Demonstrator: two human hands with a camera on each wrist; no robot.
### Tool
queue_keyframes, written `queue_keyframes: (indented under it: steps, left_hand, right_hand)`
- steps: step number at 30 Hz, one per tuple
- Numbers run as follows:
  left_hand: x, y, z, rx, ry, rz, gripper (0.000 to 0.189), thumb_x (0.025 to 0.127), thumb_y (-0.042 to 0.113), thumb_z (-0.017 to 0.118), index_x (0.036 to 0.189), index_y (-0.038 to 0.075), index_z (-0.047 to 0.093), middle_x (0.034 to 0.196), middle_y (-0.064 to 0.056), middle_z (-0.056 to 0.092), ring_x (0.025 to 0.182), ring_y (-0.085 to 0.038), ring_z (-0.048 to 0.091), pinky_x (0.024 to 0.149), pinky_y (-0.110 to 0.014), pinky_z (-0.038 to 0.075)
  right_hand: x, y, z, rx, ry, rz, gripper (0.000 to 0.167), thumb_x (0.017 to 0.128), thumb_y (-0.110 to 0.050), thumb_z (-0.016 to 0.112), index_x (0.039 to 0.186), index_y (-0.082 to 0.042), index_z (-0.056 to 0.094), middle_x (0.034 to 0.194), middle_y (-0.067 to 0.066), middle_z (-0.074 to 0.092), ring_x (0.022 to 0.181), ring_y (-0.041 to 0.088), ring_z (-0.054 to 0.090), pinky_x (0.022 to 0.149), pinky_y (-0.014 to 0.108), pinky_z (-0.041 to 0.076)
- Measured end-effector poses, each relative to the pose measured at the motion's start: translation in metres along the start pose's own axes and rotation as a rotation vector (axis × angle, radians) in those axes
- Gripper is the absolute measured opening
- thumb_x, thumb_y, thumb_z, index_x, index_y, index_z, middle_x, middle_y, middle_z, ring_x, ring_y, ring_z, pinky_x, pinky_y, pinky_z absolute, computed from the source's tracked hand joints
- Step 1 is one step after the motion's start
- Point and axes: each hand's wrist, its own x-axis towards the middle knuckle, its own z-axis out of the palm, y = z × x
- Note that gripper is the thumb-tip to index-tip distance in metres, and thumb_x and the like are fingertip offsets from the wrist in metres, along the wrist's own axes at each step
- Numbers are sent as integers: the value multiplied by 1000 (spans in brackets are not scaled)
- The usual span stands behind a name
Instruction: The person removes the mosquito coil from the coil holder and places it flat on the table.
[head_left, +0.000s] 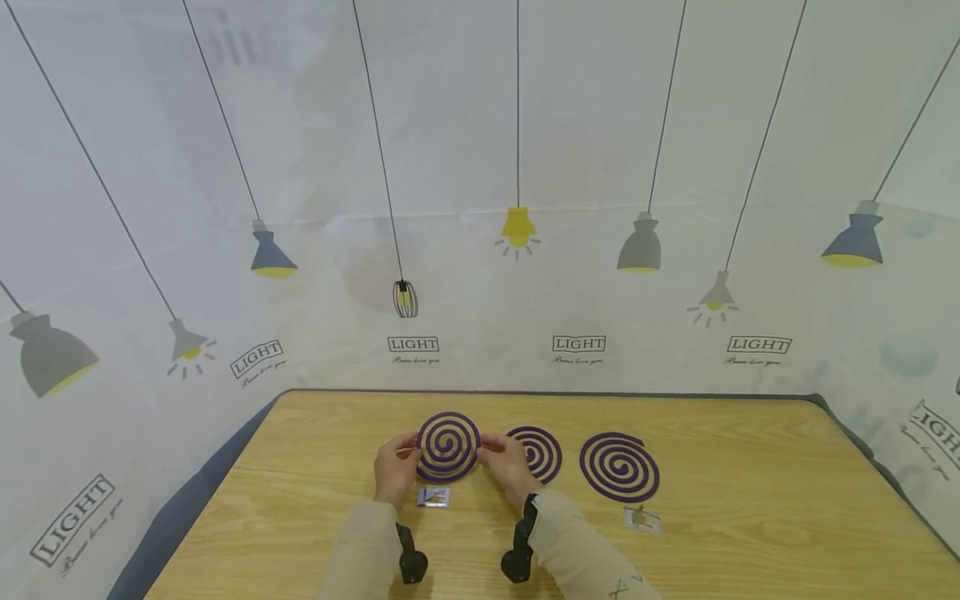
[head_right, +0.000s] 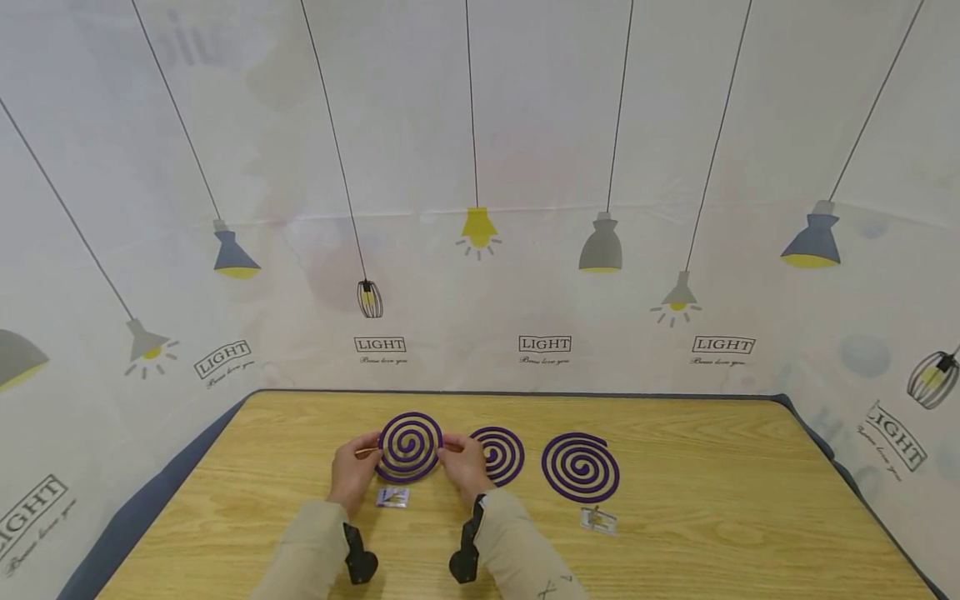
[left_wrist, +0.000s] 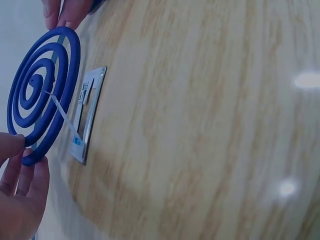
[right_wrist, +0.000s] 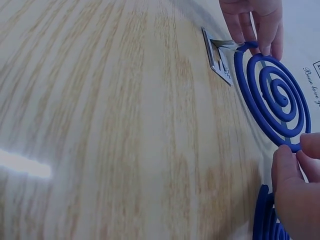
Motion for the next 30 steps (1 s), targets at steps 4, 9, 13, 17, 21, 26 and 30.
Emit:
queue_keyframes:
  steps: [4, 9, 13, 17, 21, 26, 30]
  left_hand:
    - [0, -1, 0, -3, -3, -32, 27, 77, -9, 55, 103, -8, 60, 98, -22, 60, 89, -33, 57, 73, -34, 51]
    - [-2, 0, -1, 8, 8, -39, 26, 78, -7, 55, 104, -8, 60, 97, -22, 60, 89, -32, 58, 71, -33, 51]
    - [-3, -3, -3, -3, 29, -20, 25, 79, -5, 56, 103, -5, 62, 96, -19, 61, 88, -30, 57, 72, -34, 51]
    - [-4, -10, -5, 2, 61, 24, 23, 77, -5, 59, 98, -2, 64, 89, -15, 63, 81, -25, 58, 70, -32, 50]
    - [-3, -11, -6, 31, 44, -40, 23, 78, -4, 57, 100, -4, 63, 93, -17, 63, 87, -29, 58, 76, -37, 49]
    - [-3, -9, -5, 58, 8, -65, 26, 78, -5, 57, 104, -7, 60, 96, -20, 62, 89, -30, 58, 78, -36, 48]
    - [-3, -10, -5, 59, -2, -62, 26, 79, -5, 57, 105, -9, 59, 98, -22, 61, 89, -30, 57, 78, -37, 48]
  right_hand:
    - [0, 2, 0, 9, -13, 13, 30, 80, 7, 55, 109, 12, 55, 99, 22, 60, 86, 19, 57, 74, 27, 50]
    - [-1, 1, 0, -7, -30, 27, 31, 80, 6, 56, 110, 10, 55, 101, 20, 59, 89, 21, 57, 77, 28, 49]
    - [-2, 2, 1, -5, -51, 41, 31, 80, 5, 56, 111, 9, 54, 102, 19, 59, 90, 21, 57, 79, 29, 49]
    - [-4, 1, 2, -14, -72, 46, 33, 80, 5, 56, 112, 9, 53, 103, 20, 59, 90, 22, 57, 79, 30, 49]
    - [-7, -1, 3, -45, -77, 48, 34, 80, 4, 57, 113, 9, 53, 105, 20, 58, 92, 23, 56, 79, 31, 48]
    - [-7, -2, 4, -66, -77, 44, 33, 80, 2, 57, 113, 8, 53, 106, 21, 58, 95, 25, 56, 81, 32, 47]
    - [-6, -2, 4, -81, -76, 32, 33, 81, 1, 57, 113, 9, 53, 107, 21, 58, 97, 27, 55, 83, 34, 46]
